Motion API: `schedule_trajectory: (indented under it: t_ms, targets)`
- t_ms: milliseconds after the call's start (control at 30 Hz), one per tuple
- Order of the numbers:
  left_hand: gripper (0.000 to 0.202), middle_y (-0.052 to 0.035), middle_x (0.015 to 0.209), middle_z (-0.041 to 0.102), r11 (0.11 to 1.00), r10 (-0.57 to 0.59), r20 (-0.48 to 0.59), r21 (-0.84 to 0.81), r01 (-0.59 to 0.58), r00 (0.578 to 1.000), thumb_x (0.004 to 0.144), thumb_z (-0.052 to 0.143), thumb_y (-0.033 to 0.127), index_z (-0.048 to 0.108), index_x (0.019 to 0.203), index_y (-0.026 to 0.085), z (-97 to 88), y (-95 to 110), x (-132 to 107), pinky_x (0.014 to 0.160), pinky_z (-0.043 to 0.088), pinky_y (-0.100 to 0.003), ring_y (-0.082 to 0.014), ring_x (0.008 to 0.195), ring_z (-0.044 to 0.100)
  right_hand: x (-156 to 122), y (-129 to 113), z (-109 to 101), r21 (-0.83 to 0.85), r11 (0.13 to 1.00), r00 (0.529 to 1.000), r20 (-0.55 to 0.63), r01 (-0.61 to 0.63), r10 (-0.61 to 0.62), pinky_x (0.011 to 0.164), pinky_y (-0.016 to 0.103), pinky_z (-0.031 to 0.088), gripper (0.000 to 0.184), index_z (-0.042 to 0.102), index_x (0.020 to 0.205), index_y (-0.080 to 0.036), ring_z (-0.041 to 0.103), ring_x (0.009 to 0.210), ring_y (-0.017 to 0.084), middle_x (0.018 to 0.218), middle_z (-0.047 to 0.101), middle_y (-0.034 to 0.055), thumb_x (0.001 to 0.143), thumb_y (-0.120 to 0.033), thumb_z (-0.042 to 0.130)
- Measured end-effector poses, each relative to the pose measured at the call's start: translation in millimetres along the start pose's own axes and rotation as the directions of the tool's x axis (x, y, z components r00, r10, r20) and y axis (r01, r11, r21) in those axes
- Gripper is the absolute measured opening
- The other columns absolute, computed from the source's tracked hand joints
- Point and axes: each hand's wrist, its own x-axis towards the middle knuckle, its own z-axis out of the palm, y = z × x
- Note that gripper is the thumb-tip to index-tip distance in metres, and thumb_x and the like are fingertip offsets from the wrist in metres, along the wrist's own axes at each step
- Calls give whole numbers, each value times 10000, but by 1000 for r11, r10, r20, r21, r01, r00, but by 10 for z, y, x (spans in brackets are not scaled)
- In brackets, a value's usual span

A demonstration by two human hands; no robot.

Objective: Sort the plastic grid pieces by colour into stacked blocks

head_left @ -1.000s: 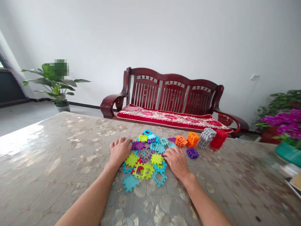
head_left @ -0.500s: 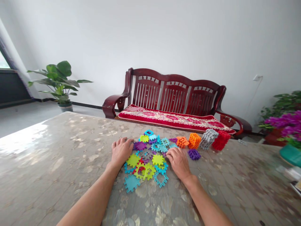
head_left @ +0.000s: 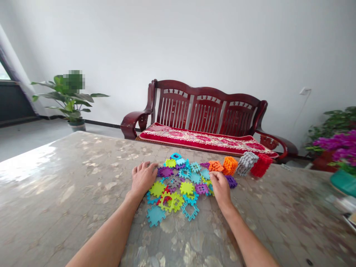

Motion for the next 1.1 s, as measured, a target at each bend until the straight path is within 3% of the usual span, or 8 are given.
schedule_trajectory:
  t_ms: [100, 233, 500, 600, 767, 867, 933, 1100]
  targets:
    - [400, -81, 1353, 575, 1000, -6, 1, -4, 6, 1000, 930, 389, 408, 648, 1228, 342, 9, -7, 3, 1066, 288, -475, -269, 1239, 499, -45, -63, -40, -51, 980, 981, 41, 193, -191, 888, 371, 431, 241, 673, 845, -215, 598, 926, 242, 926, 707, 56, 675, -224, 502]
    - [396, -70, 1358, 574, 1000, -9, 5, -9, 9, 1000, 927, 393, 410, 647, 1226, 353, 8, -7, 0, 1070, 286, -469, -263, 1244, 494, -93, -164, -124, -72, 912, 893, 248, 403, -375, 938, 374, 403, 383, 662, 818, -232, 590, 996, 232, 988, 710, 29, 538, -87, 446]
    - [404, -71, 1357, 574, 1000, -13, 11, -4, 13, 1000, 925, 392, 410, 642, 1234, 344, -32, 19, -7, 1070, 283, -467, -268, 1229, 501, -96, -183, -322, -110, 849, 754, 530, 516, -389, 964, 386, 378, 511, 660, 865, -244, 567, 1059, 219, 1058, 707, -7, 462, -31, 429]
    - [401, -71, 1358, 574, 1000, -10, 18, -9, 10, 1000, 927, 390, 412, 642, 1232, 345, -35, 16, -7, 1070, 281, -465, -264, 1232, 498, -119, -176, -313, -148, 848, 776, 505, 508, -377, 963, 402, 390, 393, 691, 856, -265, 573, 1044, 222, 1036, 726, -8, 596, -37, 505]
    - [400, -75, 1368, 570, 1000, -13, 6, -12, 13, 1000, 927, 391, 417, 649, 1225, 348, -16, 4, 0, 1077, 273, -479, -276, 1248, 487, -114, -124, -193, -135, 927, 900, 321, 351, -294, 890, 403, 460, 146, 735, 857, -255, 618, 943, 238, 916, 748, 45, 804, -272, 600]
    - [407, -78, 1370, 567, 1000, -8, 6, -3, 8, 1000, 928, 385, 415, 648, 1230, 346, -14, 1, 2, 1073, 283, -478, -278, 1241, 498, -67, -36, -119, 23, 994, 979, 175, 106, -109, 806, 385, 510, 280, 733, 935, -198, 658, 854, 246, 895, 749, 79, 798, -400, 596]
    - [411, -81, 1372, 565, 1000, -3, 7, 3, 3, 1000, 929, 382, 415, 645, 1236, 340, -14, 1, 2, 1066, 293, -480, -279, 1241, 500, -26, 31, -102, 139, 990, 994, 113, -31, 15, 765, 373, 531, 421, 708, 1045, -159, 674, 813, 243, 911, 749, 96, 769, -458, 600]
    - [411, -76, 1374, 563, 1000, -3, 17, 5, 3, 1000, 929, 385, 418, 638, 1242, 340, -16, 3, 2, 1069, 291, -485, -281, 1255, 491, 39, 132, -187, 16, 999, 999, -4, -44, 44, 794, 382, 532, 491, 712, 1055, -131, 672, 802, 232, 996, 725, 134, 722, -476, 606]
